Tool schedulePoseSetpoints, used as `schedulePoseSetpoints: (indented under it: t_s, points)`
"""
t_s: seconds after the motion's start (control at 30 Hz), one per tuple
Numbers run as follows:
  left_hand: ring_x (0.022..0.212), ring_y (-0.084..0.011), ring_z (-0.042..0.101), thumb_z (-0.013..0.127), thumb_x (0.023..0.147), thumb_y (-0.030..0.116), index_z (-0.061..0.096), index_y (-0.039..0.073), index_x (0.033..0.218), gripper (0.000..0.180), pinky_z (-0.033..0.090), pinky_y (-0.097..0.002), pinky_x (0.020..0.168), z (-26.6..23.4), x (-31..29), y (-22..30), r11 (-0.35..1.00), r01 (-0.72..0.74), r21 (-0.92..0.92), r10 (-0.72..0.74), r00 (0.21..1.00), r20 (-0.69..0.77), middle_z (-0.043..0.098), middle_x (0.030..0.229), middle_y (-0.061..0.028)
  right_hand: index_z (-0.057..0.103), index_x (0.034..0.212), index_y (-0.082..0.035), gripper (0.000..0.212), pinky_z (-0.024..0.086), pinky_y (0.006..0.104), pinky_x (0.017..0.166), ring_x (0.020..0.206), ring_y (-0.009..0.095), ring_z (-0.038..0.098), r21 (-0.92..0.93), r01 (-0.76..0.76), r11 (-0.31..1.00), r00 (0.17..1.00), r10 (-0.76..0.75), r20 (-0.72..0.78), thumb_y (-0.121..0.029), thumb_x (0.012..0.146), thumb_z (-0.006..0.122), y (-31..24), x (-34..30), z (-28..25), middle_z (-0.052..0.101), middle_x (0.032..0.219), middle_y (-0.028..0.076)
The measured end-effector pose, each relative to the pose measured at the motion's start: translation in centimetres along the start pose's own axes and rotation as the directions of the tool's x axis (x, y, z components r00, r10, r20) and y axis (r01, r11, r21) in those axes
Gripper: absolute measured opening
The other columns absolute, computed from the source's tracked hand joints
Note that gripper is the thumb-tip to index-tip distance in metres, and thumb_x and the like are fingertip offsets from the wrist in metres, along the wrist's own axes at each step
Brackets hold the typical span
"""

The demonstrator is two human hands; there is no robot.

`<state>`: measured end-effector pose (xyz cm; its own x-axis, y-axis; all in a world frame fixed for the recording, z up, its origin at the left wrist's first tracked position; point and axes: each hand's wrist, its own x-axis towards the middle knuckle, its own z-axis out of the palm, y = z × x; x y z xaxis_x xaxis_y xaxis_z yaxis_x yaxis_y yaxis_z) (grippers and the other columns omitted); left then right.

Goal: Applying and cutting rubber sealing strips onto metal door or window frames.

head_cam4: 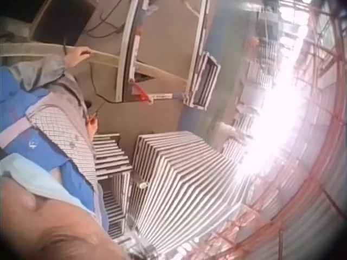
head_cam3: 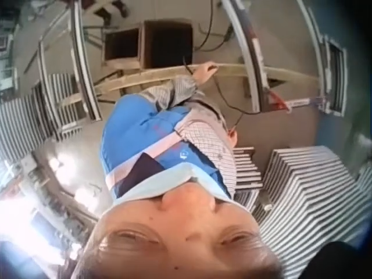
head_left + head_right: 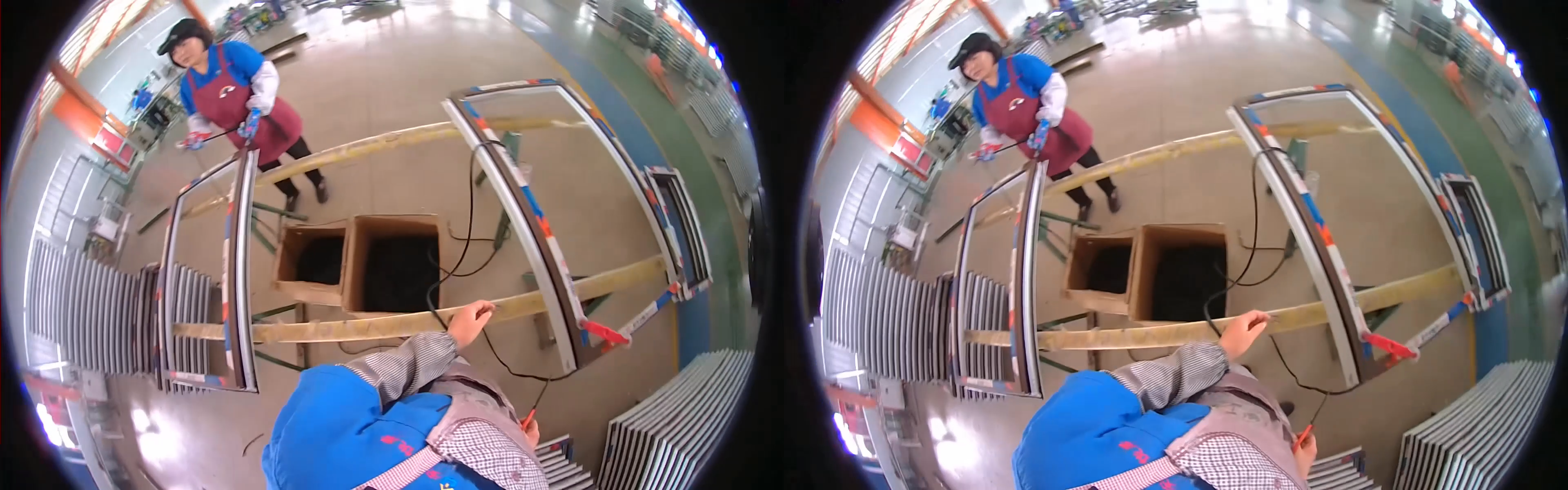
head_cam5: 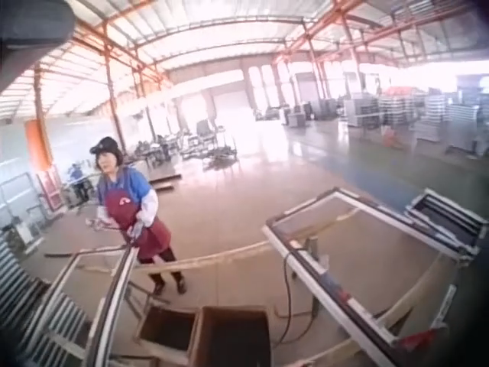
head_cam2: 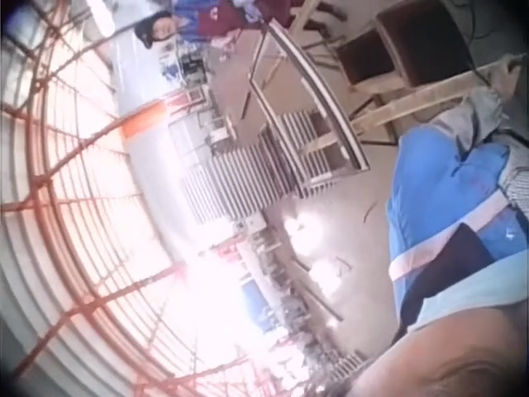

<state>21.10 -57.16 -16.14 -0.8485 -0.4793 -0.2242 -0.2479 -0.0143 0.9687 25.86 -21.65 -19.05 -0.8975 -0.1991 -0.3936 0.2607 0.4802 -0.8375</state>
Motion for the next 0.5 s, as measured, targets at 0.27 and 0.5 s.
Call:
schedulePoseSetpoints:
  t_s: [0.27,0.5]
  points:
    - [0.088,-0.0232,0.059,0.051,0.081,0.02,0.059,0.003,0.101,0.028,0.045,-0.0302,0.077,6.1,-1.6,-1.5,0.979,-0.061,0.193,-0.038,0.881,0.471,0.062,0.094,-0.0136,0.046,0.084,-0.012,0.031,0.033,0.0215,0.043,0.048,0.009,0.039,0.632,-0.278,0.724,0.939,0.343,0.02,-0.043,0.087,0.045,-7.1,-2.2,1.0,0.043,0.059,-0.002]
    - [0.076,-0.0276,0.06,0.051,0.082,0.025,0.062,0.006,0.099,0.027,0.046,-0.0328,0.07,15.1,0.6,-2.8,0.93,-0.12,0.348,-0.13,0.778,0.615,0.063,0.084,-0.0134,0.045,0.08,-0.009,0.044,0.036,0.0231,0.047,0.049,0.011,0.04,0.785,-0.386,0.484,0.855,0.507,0.107,-0.052,0.086,0.04,-12.4,-1.8,1.7,0.043,0.058,0.001]
